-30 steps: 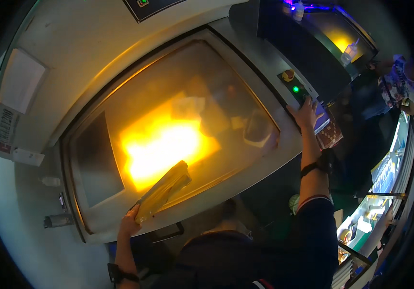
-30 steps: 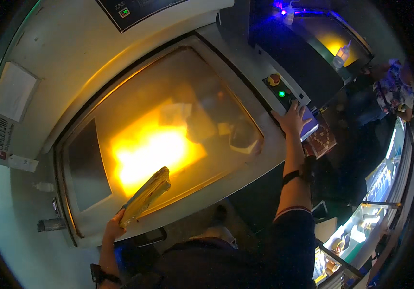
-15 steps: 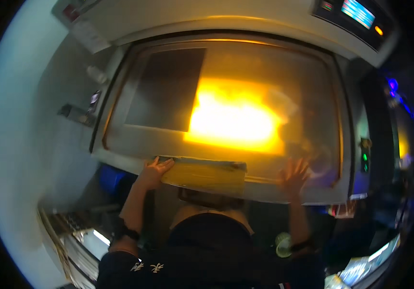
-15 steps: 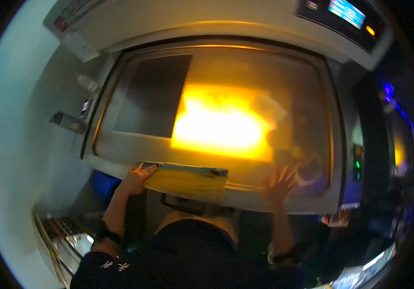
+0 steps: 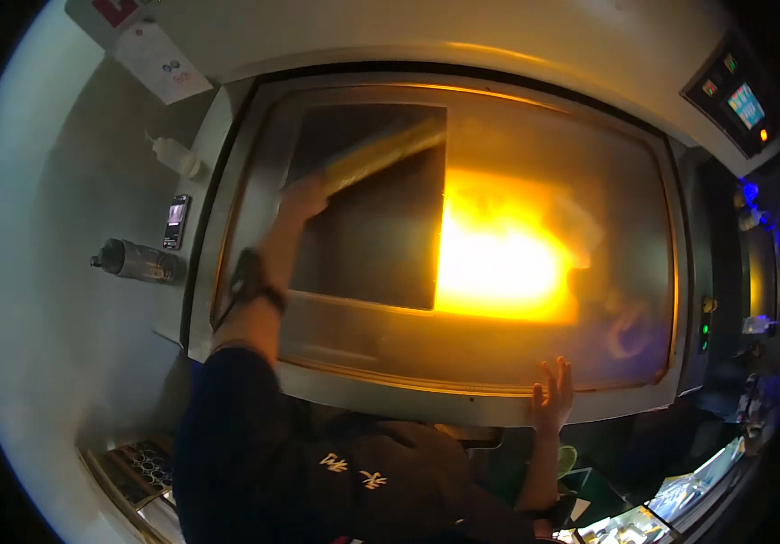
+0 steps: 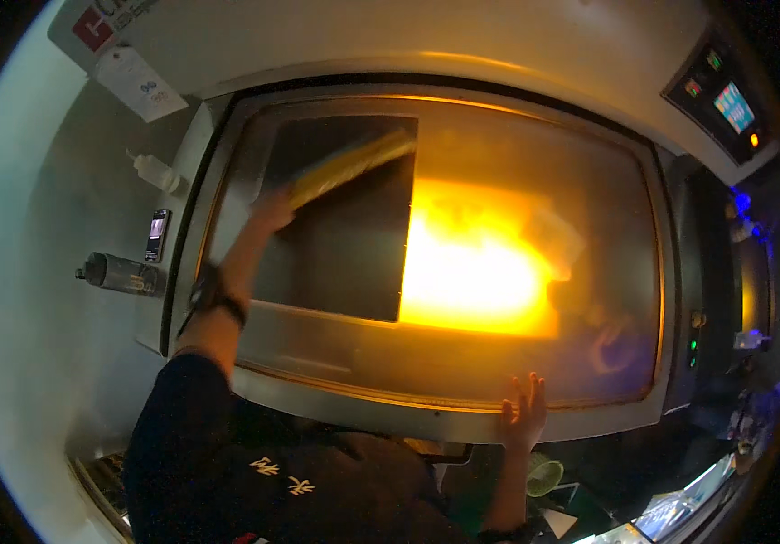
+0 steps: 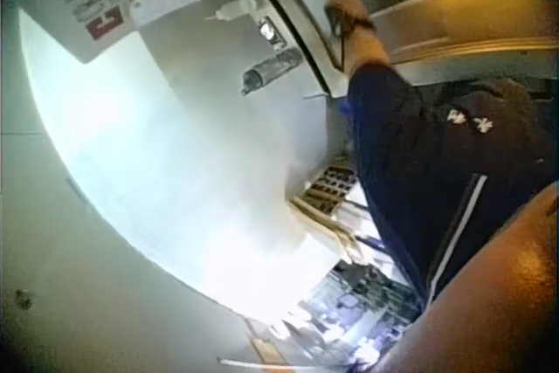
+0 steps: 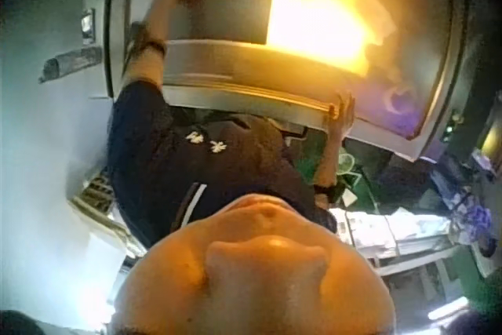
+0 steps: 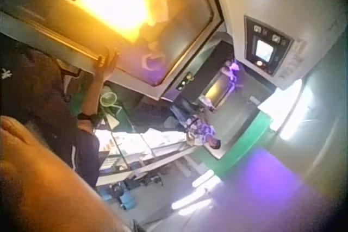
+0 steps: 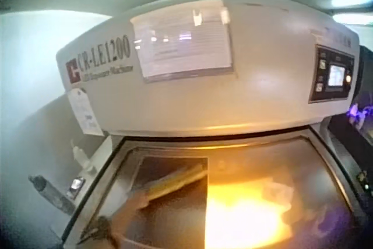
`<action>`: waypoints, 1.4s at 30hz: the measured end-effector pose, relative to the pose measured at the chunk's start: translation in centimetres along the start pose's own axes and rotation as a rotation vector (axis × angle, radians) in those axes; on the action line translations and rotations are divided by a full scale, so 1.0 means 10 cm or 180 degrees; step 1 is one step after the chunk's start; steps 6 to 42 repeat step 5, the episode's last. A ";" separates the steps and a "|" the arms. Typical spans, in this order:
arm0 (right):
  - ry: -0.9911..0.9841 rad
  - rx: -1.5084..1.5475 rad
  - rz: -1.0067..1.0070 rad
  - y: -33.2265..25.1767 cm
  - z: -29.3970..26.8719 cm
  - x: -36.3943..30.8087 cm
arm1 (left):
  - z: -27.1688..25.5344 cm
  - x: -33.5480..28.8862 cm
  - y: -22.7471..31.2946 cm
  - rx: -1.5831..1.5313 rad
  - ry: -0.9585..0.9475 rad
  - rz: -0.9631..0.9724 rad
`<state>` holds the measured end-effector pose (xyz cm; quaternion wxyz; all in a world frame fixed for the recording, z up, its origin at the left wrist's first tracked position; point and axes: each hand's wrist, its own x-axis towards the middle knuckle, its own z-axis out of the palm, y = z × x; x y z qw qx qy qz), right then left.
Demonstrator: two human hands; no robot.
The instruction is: Placing and exposing printing plates in an LED exposure machine.
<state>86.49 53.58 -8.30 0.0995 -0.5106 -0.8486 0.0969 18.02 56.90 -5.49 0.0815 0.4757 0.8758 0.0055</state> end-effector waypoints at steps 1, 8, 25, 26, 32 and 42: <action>-0.0008 0.0025 0.0098 -0.04 -0.01 0.01 | 0.01 0.23 0.27 -0.0025 0.0192 -0.0317; 0.0020 -0.0031 0.0132 -0.03 0.17 0.08 | -0.31 0.46 0.45 0.0397 -0.0534 -0.0734; 0.0020 -0.0031 0.0132 -0.03 0.17 0.08 | -0.31 0.46 0.45 0.0397 -0.0534 -0.0734; 0.0020 -0.0031 0.0132 -0.03 0.17 0.08 | -0.31 0.46 0.45 0.0397 -0.0534 -0.0734; 0.0020 -0.0031 0.0132 -0.03 0.17 0.08 | -0.31 0.46 0.45 0.0397 -0.0534 -0.0734; 0.0020 -0.0031 0.0132 -0.03 0.17 0.08 | -0.31 0.46 0.45 0.0397 -0.0534 -0.0734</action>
